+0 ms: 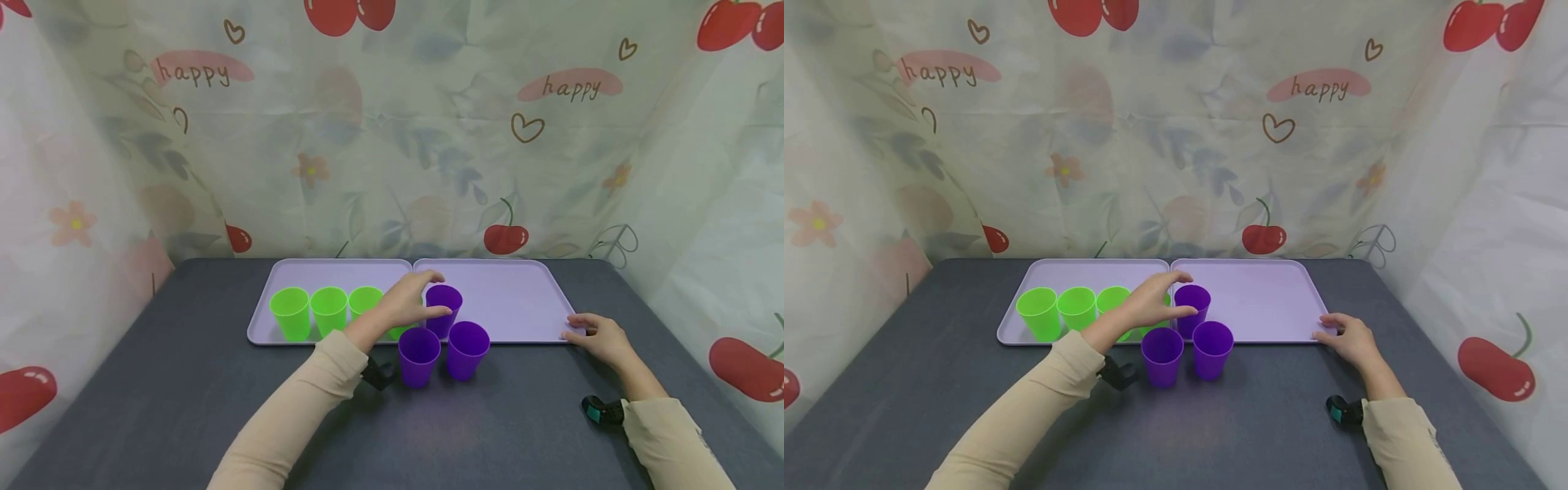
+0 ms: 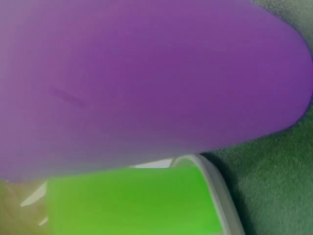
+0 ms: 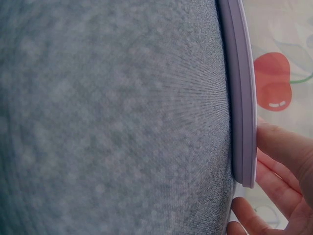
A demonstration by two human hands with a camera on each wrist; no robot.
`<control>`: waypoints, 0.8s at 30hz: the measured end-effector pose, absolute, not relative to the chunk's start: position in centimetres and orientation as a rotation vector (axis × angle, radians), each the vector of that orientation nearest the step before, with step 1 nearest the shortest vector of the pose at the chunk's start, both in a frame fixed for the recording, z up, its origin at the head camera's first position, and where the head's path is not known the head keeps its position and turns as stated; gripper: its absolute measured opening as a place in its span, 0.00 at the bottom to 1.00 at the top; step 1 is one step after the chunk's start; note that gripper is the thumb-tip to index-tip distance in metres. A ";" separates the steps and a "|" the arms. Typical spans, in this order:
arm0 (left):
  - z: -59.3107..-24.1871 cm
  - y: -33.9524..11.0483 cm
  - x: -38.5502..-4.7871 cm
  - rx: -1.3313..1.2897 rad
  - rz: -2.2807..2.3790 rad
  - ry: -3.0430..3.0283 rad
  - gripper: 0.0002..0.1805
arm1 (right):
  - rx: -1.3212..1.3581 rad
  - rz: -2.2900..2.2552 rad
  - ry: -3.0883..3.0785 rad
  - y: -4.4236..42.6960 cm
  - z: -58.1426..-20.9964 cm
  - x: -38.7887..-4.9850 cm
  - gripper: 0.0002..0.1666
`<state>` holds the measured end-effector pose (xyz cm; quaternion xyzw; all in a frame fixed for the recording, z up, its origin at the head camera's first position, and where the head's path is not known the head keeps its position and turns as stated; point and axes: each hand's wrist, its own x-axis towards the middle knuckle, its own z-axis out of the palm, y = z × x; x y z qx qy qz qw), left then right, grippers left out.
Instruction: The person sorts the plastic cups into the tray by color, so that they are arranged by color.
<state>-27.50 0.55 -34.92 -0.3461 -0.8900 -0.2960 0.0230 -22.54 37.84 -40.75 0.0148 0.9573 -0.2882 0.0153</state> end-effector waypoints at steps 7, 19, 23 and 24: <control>-34.0 -0.8 -26.4 -1.088 -0.989 -2.714 0.28 | 0.031 -0.899 2.990 37.8 -40.8 -22.6 0.32; -33.5 -3.7 -23.1 -1.241 -0.961 -2.560 0.24 | 0.036 -0.899 2.979 37.8 -40.6 -22.5 0.32; -33.7 -4.4 -22.2 -1.281 -0.944 -2.539 0.23 | 0.037 -0.897 2.977 37.9 -40.6 -22.6 0.33; -33.7 -4.5 -22.1 -1.293 -0.931 -2.529 0.23 | 0.036 -0.897 2.977 37.9 -40.6 -22.6 0.33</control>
